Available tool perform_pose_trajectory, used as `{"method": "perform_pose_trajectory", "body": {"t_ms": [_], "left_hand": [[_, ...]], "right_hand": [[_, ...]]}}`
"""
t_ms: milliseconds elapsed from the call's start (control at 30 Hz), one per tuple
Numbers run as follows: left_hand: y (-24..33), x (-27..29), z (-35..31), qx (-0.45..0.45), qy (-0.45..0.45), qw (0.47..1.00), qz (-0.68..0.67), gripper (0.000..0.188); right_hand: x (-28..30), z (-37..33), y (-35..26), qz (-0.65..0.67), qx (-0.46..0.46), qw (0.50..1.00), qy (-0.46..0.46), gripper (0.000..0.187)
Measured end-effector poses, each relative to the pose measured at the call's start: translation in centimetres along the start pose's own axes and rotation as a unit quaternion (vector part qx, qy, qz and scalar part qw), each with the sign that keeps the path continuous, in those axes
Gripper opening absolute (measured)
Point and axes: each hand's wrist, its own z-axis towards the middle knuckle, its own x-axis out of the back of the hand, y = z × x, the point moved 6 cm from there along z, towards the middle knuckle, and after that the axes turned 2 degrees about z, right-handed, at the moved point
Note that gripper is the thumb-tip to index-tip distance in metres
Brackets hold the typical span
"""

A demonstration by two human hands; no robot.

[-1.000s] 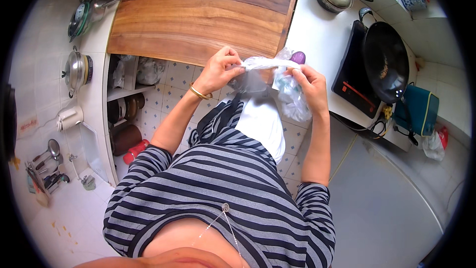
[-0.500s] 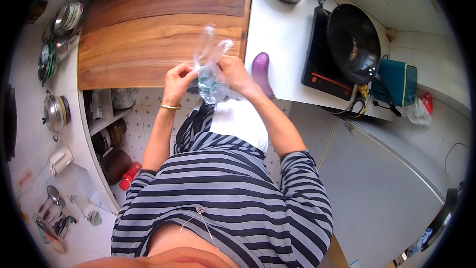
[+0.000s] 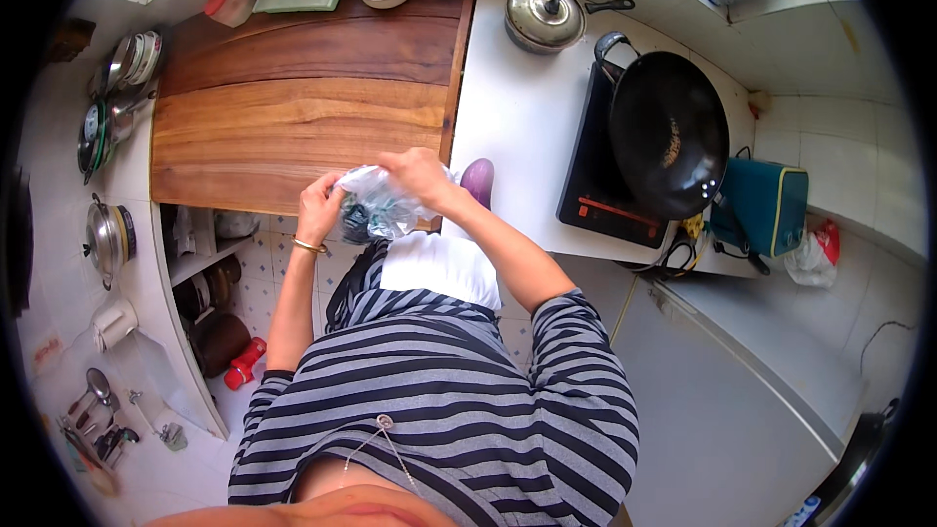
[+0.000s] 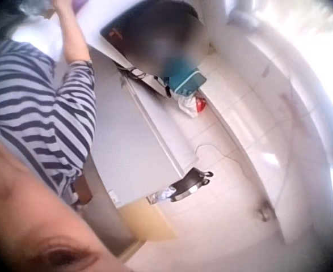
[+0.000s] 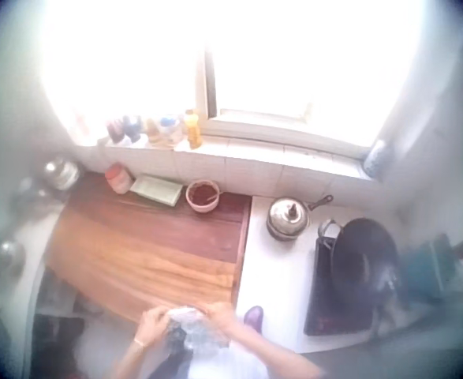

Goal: The person mops the kitchen floor with a spin mop, then opens the refrigerator to retrieve an eggplant. They place the eggplant on the counter and proceed to open a plastic bag containing dark food items on the cutting board.

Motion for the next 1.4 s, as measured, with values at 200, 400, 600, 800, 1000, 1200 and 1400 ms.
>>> {"method": "perform_pose_trajectory", "body": {"t_ms": [200, 400, 600, 800, 1000, 1200, 1400], "left_hand": [[-2.9, -1.1, 1.2, 0.047, -0.01, 0.966, -0.254, 0.012], [-3.1, -0.2, 1.4, 0.075, 0.002, 0.942, -0.327, 0.013], [-2.0, -2.1, 1.6, 0.019, -0.03, 0.973, -0.229, 0.005], [-1.7, 0.6, 2.1, 0.012, 0.092, 0.993, 0.072, 0.012], [-1.7, -1.0, 3.4, -0.101, 0.052, 0.993, -0.031, 0.02], [-2.7, -1.1, 5.3, -0.037, 0.084, 0.994, 0.06, 0.016], [-6.3, 0.1, 7.0, 0.125, -0.088, 0.984, -0.095, 0.039]], "right_hand": [[0.8, -1.1, 2.7, 0.11, -0.123, 0.982, 0.086, 0.016], [2.0, -0.4, -0.5, -0.032, -0.005, 0.987, 0.157, 0.015], [-3.2, 0.2, -1.0, -0.102, 0.058, 0.993, 0.022, 0.012], [-0.9, -0.5, -1.0, -0.016, 0.01, 0.997, 0.079, 0.006], [0.3, -1.2, -0.5, 0.115, -0.021, 0.981, 0.152, 0.01], [0.7, -1.4, -0.3, 0.151, -0.04, 0.974, 0.163, 0.007], [3.4, -4.3, 6.3, 0.204, -0.194, 0.935, 0.215, 0.007]]}}
